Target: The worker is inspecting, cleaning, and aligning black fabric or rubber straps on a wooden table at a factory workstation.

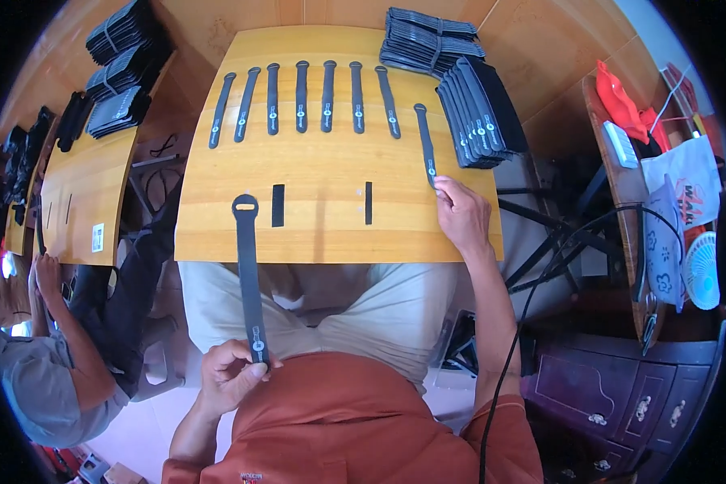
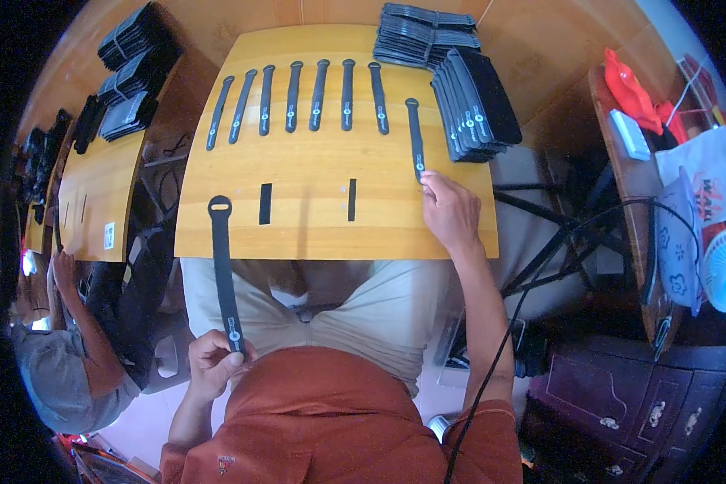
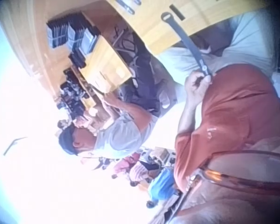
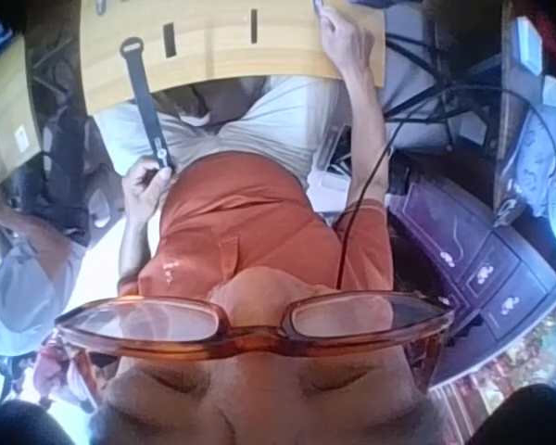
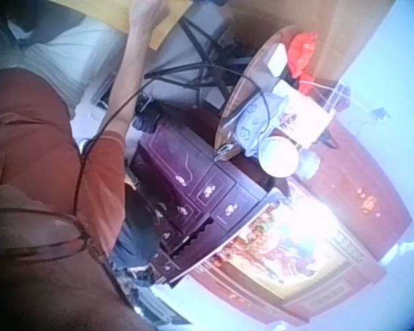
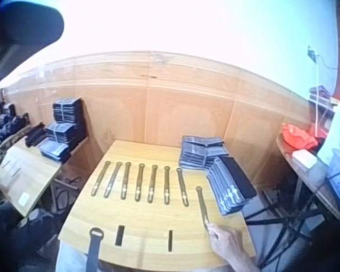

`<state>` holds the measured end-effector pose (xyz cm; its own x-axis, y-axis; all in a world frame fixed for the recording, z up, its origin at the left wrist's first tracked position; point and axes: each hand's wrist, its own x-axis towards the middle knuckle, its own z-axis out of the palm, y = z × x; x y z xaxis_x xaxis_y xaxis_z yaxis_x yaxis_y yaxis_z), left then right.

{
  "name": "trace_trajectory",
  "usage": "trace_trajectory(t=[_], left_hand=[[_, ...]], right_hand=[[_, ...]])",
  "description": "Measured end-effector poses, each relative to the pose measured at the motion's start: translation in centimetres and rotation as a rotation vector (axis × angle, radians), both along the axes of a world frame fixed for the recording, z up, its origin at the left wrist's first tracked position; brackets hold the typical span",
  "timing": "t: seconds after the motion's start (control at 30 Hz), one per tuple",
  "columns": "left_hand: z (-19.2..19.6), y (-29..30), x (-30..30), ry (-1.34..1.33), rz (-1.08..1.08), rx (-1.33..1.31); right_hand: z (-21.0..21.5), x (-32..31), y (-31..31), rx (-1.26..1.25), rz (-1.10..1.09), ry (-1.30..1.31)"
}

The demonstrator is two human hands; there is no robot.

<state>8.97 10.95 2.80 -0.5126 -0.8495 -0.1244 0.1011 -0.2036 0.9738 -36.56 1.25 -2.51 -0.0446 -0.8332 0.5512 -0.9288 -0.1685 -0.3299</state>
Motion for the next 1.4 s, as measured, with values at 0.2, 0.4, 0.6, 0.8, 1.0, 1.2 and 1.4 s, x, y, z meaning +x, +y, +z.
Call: trace_trajectory(t=[0.2,0.4,0.6,0.8,1.0,1.2,1.4], left_hand=[[-0.1,-0.9,-1.8,0.228,0.041,0.154],[0.1,-1.6,-3.1,0.415,0.031,0.271],[0.1,-2.4,-4.5,0.440,0.075,0.243],[-0.7,-3.8,-5.3,0.314,0.121,0.063],[-0.4,-5.2,-6.8,0.418,0.223,0.071],[-1.4,-5.6,-6.6,0.394,0.158,0.039],[-1.4,-5.4,-6.5,0.378,0.159,0.028]], right_hand=[[0.1,-0.9,-1.5,0.106,-0.042,0.078],[0.4,-0.9,-1.9,0.160,-0.075,0.101],[1.0,0.8,-0.7,0.109,-0.101,0.051],[4.7,6.1,3.3,0.330,-0.107,-0.261],[6.4,11.4,6.2,0.522,0.250,-0.644],[6.6,15.5,7.1,0.388,0.624,-0.753],[6.8,17.0,7.1,0.347,0.683,-0.813]])
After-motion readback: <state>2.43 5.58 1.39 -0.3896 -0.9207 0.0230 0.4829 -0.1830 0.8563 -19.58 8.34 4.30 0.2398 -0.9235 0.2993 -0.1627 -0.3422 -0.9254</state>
